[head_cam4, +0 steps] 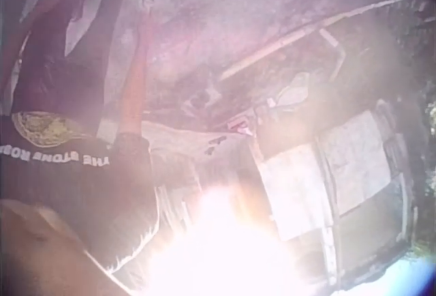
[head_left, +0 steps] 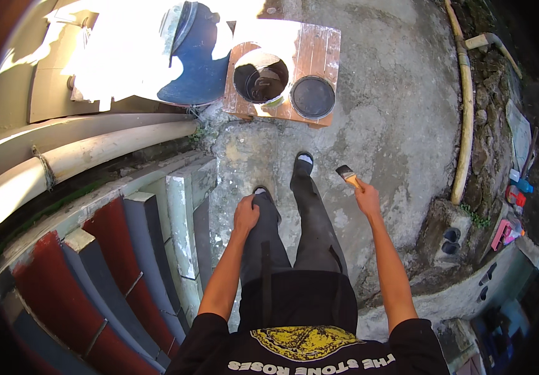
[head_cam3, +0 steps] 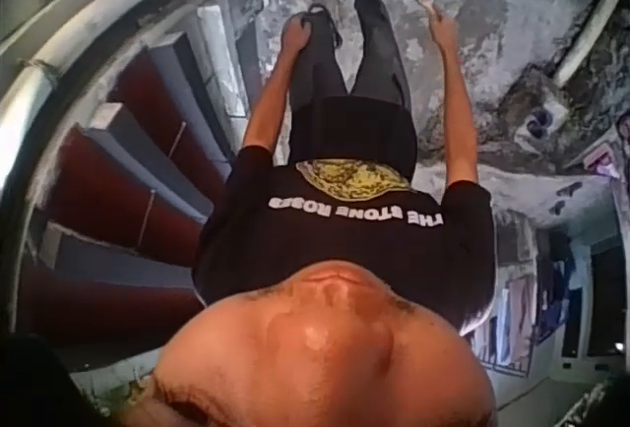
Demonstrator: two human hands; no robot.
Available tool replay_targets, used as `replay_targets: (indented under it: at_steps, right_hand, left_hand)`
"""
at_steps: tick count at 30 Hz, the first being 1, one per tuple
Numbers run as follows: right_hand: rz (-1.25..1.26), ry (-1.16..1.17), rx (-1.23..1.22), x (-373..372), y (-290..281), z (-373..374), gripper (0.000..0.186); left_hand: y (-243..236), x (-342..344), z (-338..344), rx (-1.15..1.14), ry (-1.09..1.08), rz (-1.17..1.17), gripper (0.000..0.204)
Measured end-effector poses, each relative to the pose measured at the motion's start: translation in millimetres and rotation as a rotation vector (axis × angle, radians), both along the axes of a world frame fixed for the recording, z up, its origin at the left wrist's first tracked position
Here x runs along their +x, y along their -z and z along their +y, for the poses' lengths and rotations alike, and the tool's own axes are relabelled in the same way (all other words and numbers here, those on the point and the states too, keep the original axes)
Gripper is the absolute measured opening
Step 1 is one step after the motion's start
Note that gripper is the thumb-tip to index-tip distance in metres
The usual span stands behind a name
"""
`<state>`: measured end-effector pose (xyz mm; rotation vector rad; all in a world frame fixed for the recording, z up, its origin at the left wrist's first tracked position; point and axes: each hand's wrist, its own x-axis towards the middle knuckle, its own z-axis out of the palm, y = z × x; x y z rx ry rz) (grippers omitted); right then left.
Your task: The recorder is painting the edges of a gray structure with a paintbrush, dipping the brush into a bucket of black paint.
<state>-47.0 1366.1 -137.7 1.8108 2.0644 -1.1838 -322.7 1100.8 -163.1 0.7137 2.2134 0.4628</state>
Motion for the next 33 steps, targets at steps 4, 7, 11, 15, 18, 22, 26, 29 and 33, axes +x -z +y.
replay_targets:
  at_steps: [4, 7, 11, 15, 18, 22, 26, 29, 33]
  right_hand:
    - [0.136, -0.134, 0.088, -111.1, 8.4, 80.3, 0.035]
    - [0.125, -0.318, 0.186, -172.6, 31.7, 119.2, 0.034]
    - [0.221, -0.400, 0.276, -210.3, 77.8, 145.4, 0.034]
    - [0.139, -0.495, 0.235, -217.8, 95.1, 148.1, 0.036]
    - [0.091, -0.506, 0.213, -208.3, 92.7, 145.7, 0.035]
    - [-0.047, -0.552, 0.158, -204.8, 75.5, 145.2, 0.037]
    - [-0.168, -0.612, 0.126, -202.9, 67.1, 151.4, 0.035]
    - [-0.108, -0.545, 0.151, -217.2, 54.8, 156.0, 0.033]
    - [-0.011, -0.540, 0.145, -216.0, 70.2, 162.2, 0.033]
  left_hand:
    - [51.0, -0.9, 105.7, 0.111, 0.095, 0.005, 0.042]
    - [90.1, -5.2, 180.1, 0.245, 0.168, 0.124, 0.054]
    - [122.4, -21.4, 263.6, 0.304, 0.164, 0.216, 0.070]
    - [148.3, -24.7, 293.6, 0.304, 0.102, 0.217, 0.073]
    - [153.6, -18.5, 300.6, 0.232, 0.090, 0.284, 0.073]
    - [153.7, -18.2, 300.6, 0.199, 0.082, 0.324, 0.071]
    - [150.2, -22.6, 300.2, 0.175, 0.104, 0.278, 0.067]
    - [149.5, -27.3, 296.5, 0.150, 0.118, 0.237, 0.066]
    - [149.2, -25.8, 300.0, 0.164, 0.136, 0.228, 0.067]
